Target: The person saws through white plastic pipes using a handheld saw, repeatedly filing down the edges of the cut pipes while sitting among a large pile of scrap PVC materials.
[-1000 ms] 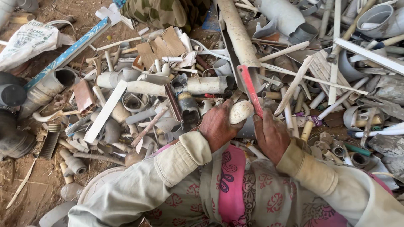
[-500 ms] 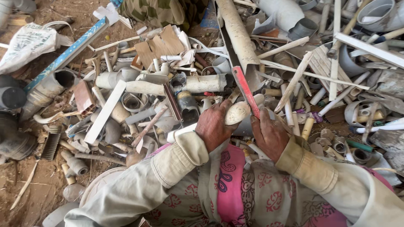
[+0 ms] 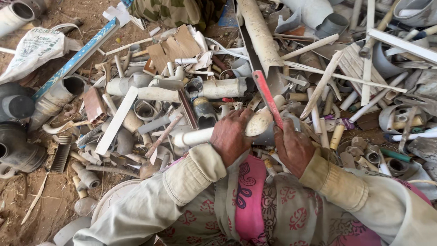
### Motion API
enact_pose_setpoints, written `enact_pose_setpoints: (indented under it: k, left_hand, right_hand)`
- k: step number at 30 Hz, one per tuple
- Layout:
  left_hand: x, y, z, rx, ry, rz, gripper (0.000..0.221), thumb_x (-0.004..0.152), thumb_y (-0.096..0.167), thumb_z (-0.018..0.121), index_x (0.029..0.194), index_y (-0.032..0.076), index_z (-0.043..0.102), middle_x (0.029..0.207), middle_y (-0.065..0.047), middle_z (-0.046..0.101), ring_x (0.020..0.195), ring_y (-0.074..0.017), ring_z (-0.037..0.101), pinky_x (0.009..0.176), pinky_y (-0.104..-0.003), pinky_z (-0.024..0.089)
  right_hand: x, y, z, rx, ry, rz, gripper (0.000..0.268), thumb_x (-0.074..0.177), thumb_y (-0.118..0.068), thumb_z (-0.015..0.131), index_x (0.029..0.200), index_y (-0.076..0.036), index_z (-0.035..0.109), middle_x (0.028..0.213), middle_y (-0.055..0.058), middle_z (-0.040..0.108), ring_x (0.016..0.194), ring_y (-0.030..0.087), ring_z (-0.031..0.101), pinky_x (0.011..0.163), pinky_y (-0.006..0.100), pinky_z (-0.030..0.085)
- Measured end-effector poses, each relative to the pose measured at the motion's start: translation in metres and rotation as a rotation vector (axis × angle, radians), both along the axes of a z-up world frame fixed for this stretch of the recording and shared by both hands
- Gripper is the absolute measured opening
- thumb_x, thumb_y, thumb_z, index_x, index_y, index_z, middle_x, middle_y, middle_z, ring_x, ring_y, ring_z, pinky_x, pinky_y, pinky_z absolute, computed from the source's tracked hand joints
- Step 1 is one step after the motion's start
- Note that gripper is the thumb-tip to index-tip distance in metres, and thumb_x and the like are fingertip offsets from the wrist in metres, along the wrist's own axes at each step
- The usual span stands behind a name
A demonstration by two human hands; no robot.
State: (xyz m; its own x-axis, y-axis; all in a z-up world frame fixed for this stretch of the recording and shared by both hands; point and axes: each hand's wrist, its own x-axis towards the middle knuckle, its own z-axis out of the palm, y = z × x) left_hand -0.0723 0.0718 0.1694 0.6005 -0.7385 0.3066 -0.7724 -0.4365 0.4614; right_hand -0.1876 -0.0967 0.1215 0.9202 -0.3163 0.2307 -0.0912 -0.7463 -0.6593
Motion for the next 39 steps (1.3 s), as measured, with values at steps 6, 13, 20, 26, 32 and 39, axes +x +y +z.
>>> enact_pose_setpoints:
  k: [6, 13, 20, 26, 32, 39]
  left_hand:
    - [0.001, -0.002, 0.008, -0.061, 0.099, 0.024, 0.064, 0.074, 0.021, 0.084, 0.130, 0.002, 0.060, 0.098, -0.025, 0.072, 0.086, -0.0438, 0.071, 0.075, -0.050, 0.058]
    - [0.003, 0.000, -0.006, -0.035, 0.126, 0.029, 0.052, 0.077, 0.023, 0.084, 0.118, -0.001, 0.062, 0.091, -0.027, 0.073, 0.082, -0.0438, 0.072, 0.074, -0.050, 0.058]
    - [-0.011, -0.006, 0.000, 0.126, 0.049, 0.060, 0.054, 0.072, 0.020, 0.085, 0.113, -0.002, 0.056, 0.093, -0.024, 0.070, 0.080, -0.0438, 0.070, 0.067, -0.050, 0.058]
    - [-0.005, -0.002, -0.024, -0.285, -0.179, 0.005, 0.059, 0.071, 0.014, 0.085, 0.122, -0.001, 0.059, 0.101, -0.022, 0.070, 0.087, -0.0415, 0.068, 0.074, -0.052, 0.054]
    - [0.012, -0.002, -0.015, 0.147, -0.184, -0.055, 0.051, 0.067, 0.010, 0.078, 0.117, 0.012, 0.064, 0.108, -0.009, 0.071, 0.108, -0.0317, 0.064, 0.091, -0.051, 0.051]
    - [-0.003, -0.005, -0.007, 0.170, -0.880, -0.502, 0.028, 0.080, 0.018, 0.071, 0.107, 0.024, 0.068, 0.123, -0.001, 0.067, 0.134, -0.0242, 0.052, 0.114, -0.071, 0.035]
  right_hand:
    - [-0.007, 0.006, -0.002, -0.107, -0.298, 0.069, 0.023, 0.108, -0.020, 0.050, 0.112, 0.002, 0.051, 0.064, 0.021, 0.056, 0.053, 0.042, 0.060, 0.050, 0.050, 0.046]
    - [0.007, -0.006, -0.018, -0.165, -0.072, 0.051, 0.029, 0.104, -0.021, 0.053, 0.114, 0.006, 0.051, 0.055, 0.021, 0.056, 0.049, 0.044, 0.059, 0.049, 0.054, 0.046]
    - [-0.003, -0.003, -0.017, -0.092, -0.159, 0.015, 0.032, 0.103, -0.020, 0.052, 0.122, 0.006, 0.052, 0.088, 0.032, 0.061, 0.074, 0.047, 0.061, 0.065, 0.056, 0.048]
    - [0.004, -0.003, -0.017, -0.142, -0.173, -0.004, 0.020, 0.103, -0.020, 0.053, 0.111, -0.003, 0.058, 0.080, 0.024, 0.064, 0.069, 0.041, 0.063, 0.062, 0.053, 0.048]
    - [-0.005, 0.003, 0.026, 0.429, -0.190, -0.011, 0.028, 0.111, -0.027, 0.046, 0.106, 0.001, 0.047, 0.085, 0.011, 0.064, 0.054, 0.013, 0.058, 0.049, 0.031, 0.047]
    - [0.000, -0.005, 0.038, 0.711, -0.267, -0.017, 0.031, 0.110, -0.032, 0.041, 0.113, -0.002, 0.046, 0.092, 0.006, 0.064, 0.060, 0.011, 0.057, 0.050, 0.028, 0.047]
